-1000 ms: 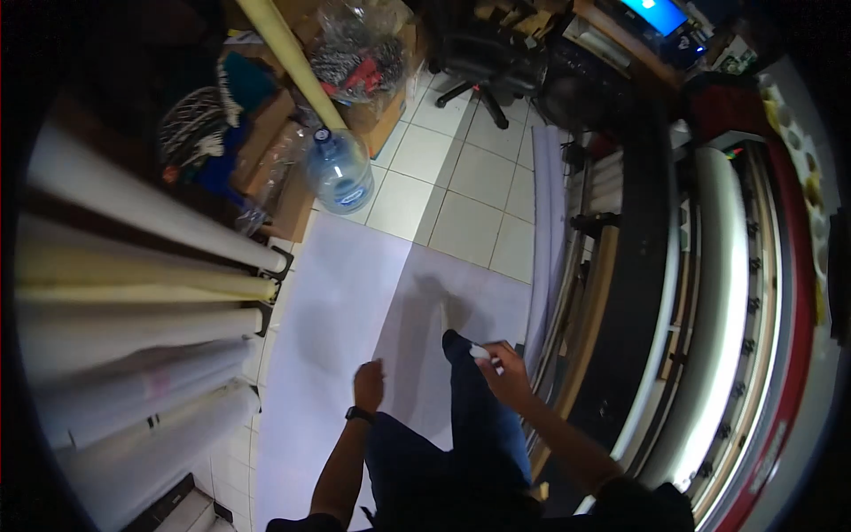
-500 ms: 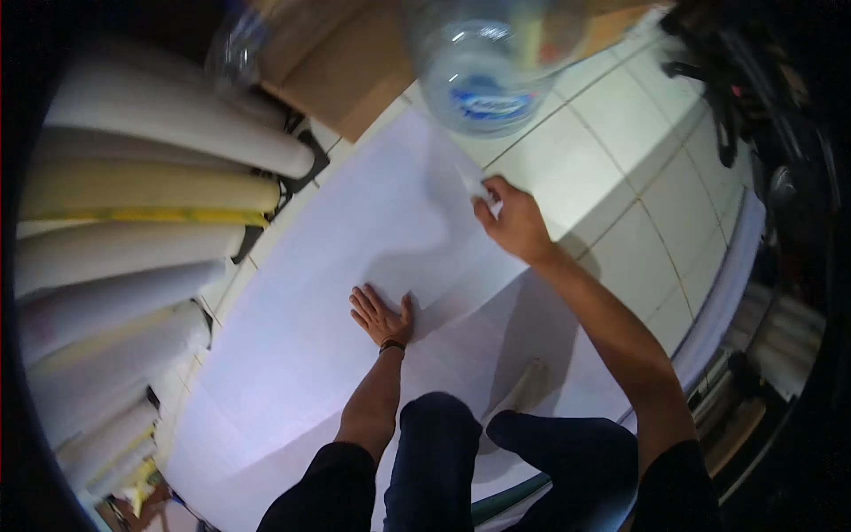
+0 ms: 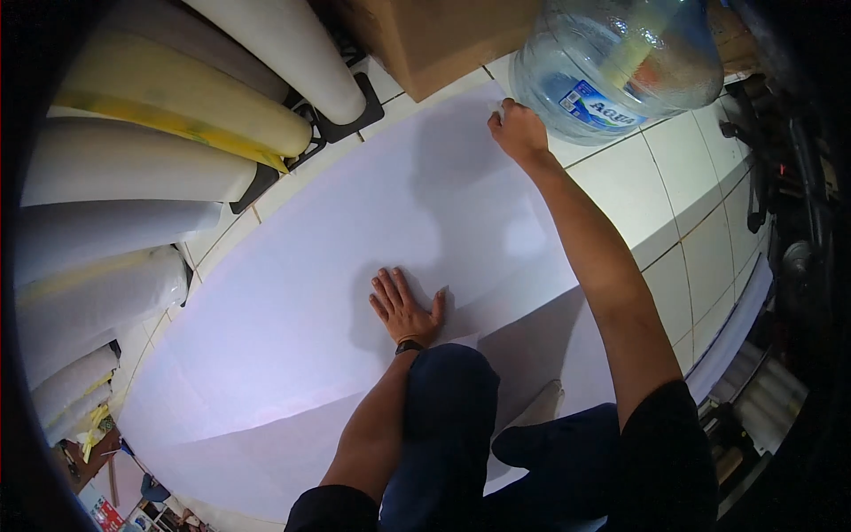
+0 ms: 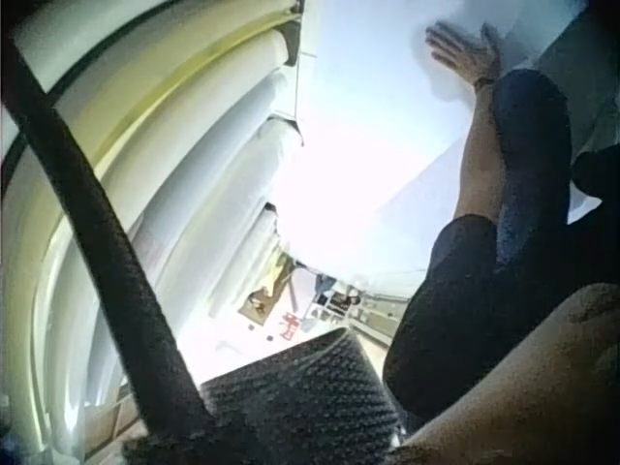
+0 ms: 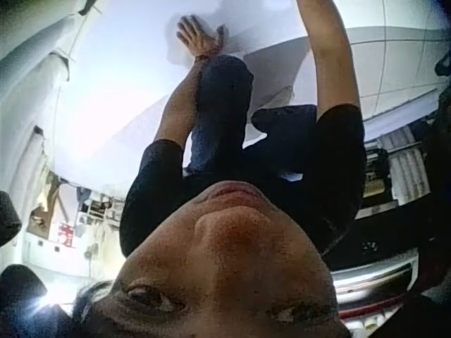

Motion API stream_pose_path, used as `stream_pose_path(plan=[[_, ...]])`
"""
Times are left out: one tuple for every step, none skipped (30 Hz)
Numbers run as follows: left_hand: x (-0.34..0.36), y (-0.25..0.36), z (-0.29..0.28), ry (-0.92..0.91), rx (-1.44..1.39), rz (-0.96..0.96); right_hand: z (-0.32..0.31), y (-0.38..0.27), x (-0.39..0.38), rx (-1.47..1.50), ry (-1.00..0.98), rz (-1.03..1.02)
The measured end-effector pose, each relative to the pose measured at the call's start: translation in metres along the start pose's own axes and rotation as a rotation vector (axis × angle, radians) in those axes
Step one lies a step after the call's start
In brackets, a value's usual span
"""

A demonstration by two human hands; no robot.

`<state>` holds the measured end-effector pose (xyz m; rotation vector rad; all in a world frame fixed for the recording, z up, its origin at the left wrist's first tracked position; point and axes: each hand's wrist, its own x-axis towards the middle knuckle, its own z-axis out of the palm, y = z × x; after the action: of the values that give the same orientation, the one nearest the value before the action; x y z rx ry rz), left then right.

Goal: Folding and flattening the edges of a large printed banner on the floor.

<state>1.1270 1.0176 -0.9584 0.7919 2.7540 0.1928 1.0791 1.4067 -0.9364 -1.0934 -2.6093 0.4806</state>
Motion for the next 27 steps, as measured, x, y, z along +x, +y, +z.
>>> stream_pose_path(plan=[[0.000,-0.001,-0.001,0.004,-0.002,-0.004,0.000,-0.003,0.003,-0.021,-0.029,-0.005],[0.000,0.001,-0.002,-0.009,-0.006,-0.003,-0.001,-0.002,0.006,-0.025,-0.027,-0.009],[0.000,0.003,-0.002,-0.022,-0.009,-0.001,-0.002,0.001,0.009,-0.055,-0.054,0.002],[0.001,0.005,-0.002,-0.021,-0.013,0.000,-0.004,0.005,0.010,-0.086,-0.080,0.014],[0.001,0.006,-0.001,-0.018,-0.006,0.001,-0.004,0.006,0.008,-0.086,-0.081,0.013],[0.001,0.006,-0.001,-0.016,0.001,0.003,-0.005,0.008,0.005,-0.111,-0.086,0.011],[0.001,0.005,-0.002,-0.018,0.000,0.006,-0.007,0.011,0.002,-0.137,-0.092,0.010],[0.001,0.004,-0.001,-0.007,0.000,0.007,-0.010,0.013,-0.003,-0.142,-0.091,0.012],[0.001,0.003,0.000,0.004,0.000,0.009,-0.013,0.017,-0.011,-0.127,-0.093,0.008],[0.000,0.003,0.000,0.001,-0.004,0.017,-0.018,0.021,-0.020,-0.114,-0.095,0.005],[0.000,0.002,0.000,0.008,-0.001,0.016,-0.024,0.025,-0.029,-0.120,-0.092,0.011],[0.000,0.002,0.001,0.014,0.002,0.018,-0.030,0.029,-0.039,-0.123,-0.118,0.008],[0.000,0.002,0.001,0.011,0.000,0.029,-0.036,0.033,-0.049,-0.127,-0.144,0.007],[-0.001,0.001,0.002,0.025,0.009,0.029,-0.043,0.037,-0.061,-0.131,-0.141,0.019],[-0.002,-0.001,0.003,0.039,0.020,0.030,-0.050,0.041,-0.073,-0.133,-0.161,0.012],[-0.002,-0.002,0.004,0.056,0.015,0.034,-0.057,0.045,-0.086,-0.133,-0.181,0.006],[-0.002,0.000,0.004,0.050,0.014,0.052,-0.064,0.052,-0.101,-0.138,-0.176,0.024],[-0.002,0.001,0.005,0.066,0.021,0.050,-0.070,0.059,-0.118,-0.128,-0.185,0.034],[-0.002,0.003,0.004,0.082,0.029,0.049,-0.077,0.066,-0.135,-0.116,-0.192,0.046],[-0.002,0.005,0.003,0.081,0.038,0.045,-0.084,0.072,-0.153,-0.121,-0.201,0.058],[-0.002,0.005,0.005,0.074,0.043,0.070,-0.089,0.077,-0.171,-0.122,-0.194,0.084],[-0.002,0.005,0.007,0.097,0.048,0.058,-0.095,0.082,-0.190,-0.096,-0.198,0.103],[-0.002,0.006,0.010,0.119,0.051,0.052,-0.103,0.086,-0.210,-0.072,-0.200,0.127],[-0.003,0.007,0.011,0.124,0.056,0.047,-0.108,0.091,-0.231,-0.063,-0.196,0.158],[-0.004,0.007,0.012,0.115,0.060,0.081,-0.113,0.097,-0.252,-0.064,-0.185,0.191],[-0.004,0.006,0.013,0.125,0.075,0.062,-0.120,0.099,-0.273,-0.059,-0.181,0.221],[-0.003,0.006,0.015,0.134,0.089,0.044,-0.126,0.103,-0.295,-0.054,-0.177,0.253]])
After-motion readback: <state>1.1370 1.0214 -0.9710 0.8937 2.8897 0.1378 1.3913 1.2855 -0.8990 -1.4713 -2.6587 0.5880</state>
